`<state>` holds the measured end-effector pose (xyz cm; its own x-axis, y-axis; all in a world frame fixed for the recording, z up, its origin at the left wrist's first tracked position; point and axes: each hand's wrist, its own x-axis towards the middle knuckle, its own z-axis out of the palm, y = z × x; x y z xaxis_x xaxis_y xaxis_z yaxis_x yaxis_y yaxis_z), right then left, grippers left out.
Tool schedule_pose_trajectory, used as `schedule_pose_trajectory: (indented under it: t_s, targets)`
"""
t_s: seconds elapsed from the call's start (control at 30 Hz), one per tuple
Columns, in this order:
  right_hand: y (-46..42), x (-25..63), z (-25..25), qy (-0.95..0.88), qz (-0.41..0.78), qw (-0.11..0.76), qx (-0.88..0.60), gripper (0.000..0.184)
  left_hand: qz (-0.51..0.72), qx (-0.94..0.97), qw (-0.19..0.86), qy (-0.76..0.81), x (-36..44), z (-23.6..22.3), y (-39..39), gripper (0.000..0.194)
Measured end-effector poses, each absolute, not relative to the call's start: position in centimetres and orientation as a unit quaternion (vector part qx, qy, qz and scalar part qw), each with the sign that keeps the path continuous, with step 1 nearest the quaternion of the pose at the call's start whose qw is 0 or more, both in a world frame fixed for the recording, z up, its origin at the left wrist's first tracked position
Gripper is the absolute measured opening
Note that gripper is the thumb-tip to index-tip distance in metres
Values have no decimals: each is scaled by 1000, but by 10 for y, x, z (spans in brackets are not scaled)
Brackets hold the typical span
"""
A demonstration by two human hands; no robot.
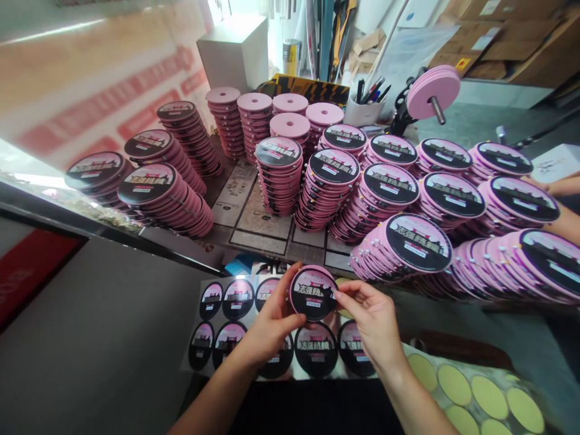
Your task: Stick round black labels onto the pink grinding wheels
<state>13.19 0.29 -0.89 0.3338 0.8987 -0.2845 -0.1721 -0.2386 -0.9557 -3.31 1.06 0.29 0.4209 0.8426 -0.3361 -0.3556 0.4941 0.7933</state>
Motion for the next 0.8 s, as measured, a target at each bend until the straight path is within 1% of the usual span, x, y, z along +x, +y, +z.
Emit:
schedule_pose_trajectory:
  t_s: [0.1, 0.17, 0.23, 0.3, 0.43, 0.47, 0.53, 0.6, 0.7, 0.73, 0.8]
  targets:
    - [4, 130, -10, -340, 459, 529, -627, 14, 409, 376, 731, 395, -31, 7, 8, 66]
    - [6, 128, -8, -385, 427, 496, -651, 14, 411, 417, 696, 416, -32, 9, 7, 61]
    - [6, 127, -5, -431, 386, 452, -680, 18, 411, 436, 674, 433, -34, 9, 5, 58]
    - [2, 126, 2, -451, 376, 437, -682, 26, 415, 424, 676, 437, -35, 10, 4, 57]
    - [-8, 140, 32, -428, 414, 510, -620, 25, 403, 362, 742, 395, -28, 25, 5, 61]
    - [-9, 149, 42, -419, 394, 533, -621, 24, 402, 358, 758, 369, -24, 31, 6, 63]
    - [-2, 173, 63, -386, 312, 576, -649, 26, 403, 387, 760, 333, -14, 42, 11, 64]
    - [12, 200, 79, -343, 229, 617, -670, 28, 393, 477, 703, 352, -4, 46, 21, 62]
    - [37, 229, 85, -319, 287, 616, -661, 40, 345, 626, 550, 431, 12, 32, 38, 56]
    - [44, 234, 83, -321, 312, 606, -658, 43, 336, 658, 503, 449, 18, 23, 44, 57]
    - [51, 237, 75, -340, 320, 584, -664, 46, 322, 702, 427, 470, 29, 6, 53, 61]
